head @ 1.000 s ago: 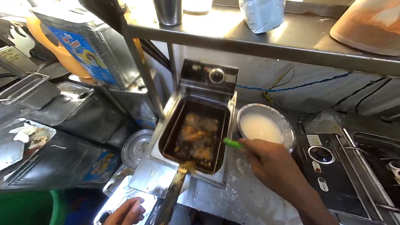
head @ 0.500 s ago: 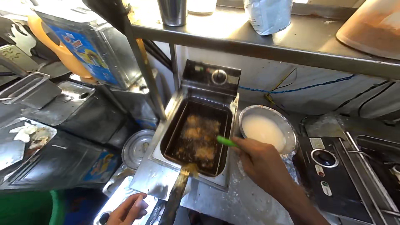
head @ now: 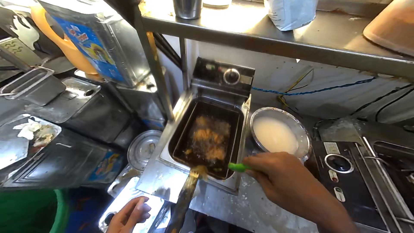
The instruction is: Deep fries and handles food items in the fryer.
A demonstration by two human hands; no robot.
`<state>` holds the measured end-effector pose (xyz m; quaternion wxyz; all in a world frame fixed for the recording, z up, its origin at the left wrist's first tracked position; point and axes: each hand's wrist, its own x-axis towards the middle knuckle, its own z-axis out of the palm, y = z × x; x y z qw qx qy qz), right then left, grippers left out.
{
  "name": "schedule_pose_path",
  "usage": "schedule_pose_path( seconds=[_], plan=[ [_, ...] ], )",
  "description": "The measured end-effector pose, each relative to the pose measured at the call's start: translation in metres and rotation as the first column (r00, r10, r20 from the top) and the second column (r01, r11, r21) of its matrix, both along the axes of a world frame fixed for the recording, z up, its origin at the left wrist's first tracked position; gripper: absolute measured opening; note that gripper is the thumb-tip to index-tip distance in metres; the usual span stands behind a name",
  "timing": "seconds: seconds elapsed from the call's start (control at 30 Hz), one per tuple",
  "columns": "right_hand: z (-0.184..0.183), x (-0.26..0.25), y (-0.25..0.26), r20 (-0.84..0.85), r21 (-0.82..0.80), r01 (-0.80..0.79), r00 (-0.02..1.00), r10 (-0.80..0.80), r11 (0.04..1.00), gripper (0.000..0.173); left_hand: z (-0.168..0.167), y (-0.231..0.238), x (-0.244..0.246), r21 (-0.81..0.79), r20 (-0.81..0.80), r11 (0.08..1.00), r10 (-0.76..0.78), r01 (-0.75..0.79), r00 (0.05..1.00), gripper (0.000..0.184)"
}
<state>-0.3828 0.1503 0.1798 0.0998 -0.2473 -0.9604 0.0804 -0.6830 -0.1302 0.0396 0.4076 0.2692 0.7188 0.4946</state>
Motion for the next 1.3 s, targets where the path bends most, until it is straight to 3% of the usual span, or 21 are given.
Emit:
schedule_pose_path(
  seconds=[0.07, 0.13, 0.33, 0.5, 0.8, 0.93, 1.07, 1.3],
  plan=[
    [-0.002, -0.009, -0.006, 0.100, 0.036, 0.031, 0.994, -0.034, 0.999, 0.012, 0.000, 0.001, 0.000, 0.001, 0.009, 1.000, 0.001, -0.001, 1.000, 0.030],
    [-0.008, -0.013, -0.006, 0.094, 0.126, 0.078, 0.991, -0.091, 0.989, 0.008, 0.001, 0.002, 0.000, -0.005, 0.012, 1.000, 0.007, -0.007, 1.000, 0.030],
    [0.014, 0.002, 0.002, -0.109, 0.246, 0.229, 0.972, -0.208, 0.942, 0.028, -0.001, -0.006, -0.001, -0.010, -0.002, 0.999, 0.038, -0.038, 0.999, 0.031],
    [0.022, 0.008, 0.004, -0.170, 0.217, 0.278, 0.955, -0.244, 0.936, 0.030, -0.001, -0.005, 0.001, -0.015, 0.016, 0.999, 0.038, -0.038, 0.999, 0.030],
    [0.000, 0.002, -0.003, -0.126, 0.185, 0.227, 0.970, -0.206, 0.956, 0.026, 0.001, -0.002, 0.002, -0.004, 0.009, 0.999, 0.032, -0.032, 0.999, 0.030],
    [-0.010, -0.005, -0.005, -0.146, 0.175, 0.221, 0.970, -0.197, 0.959, 0.027, 0.041, 0.021, 0.025, -0.123, 0.003, 0.984, 0.132, -0.130, 0.991, 0.027],
    [-0.020, -0.013, -0.006, -0.159, 0.171, 0.225, 0.967, -0.198, 0.959, 0.024, 0.001, -0.002, 0.006, 0.006, 0.020, 0.999, 0.031, -0.031, 0.999, 0.029],
    [-0.028, -0.028, -0.007, -0.113, 0.166, 0.236, 0.969, -0.220, 0.957, 0.017, 0.001, -0.006, 0.007, 0.001, 0.004, 1.000, 0.031, -0.031, 1.000, 0.032]
  ],
)
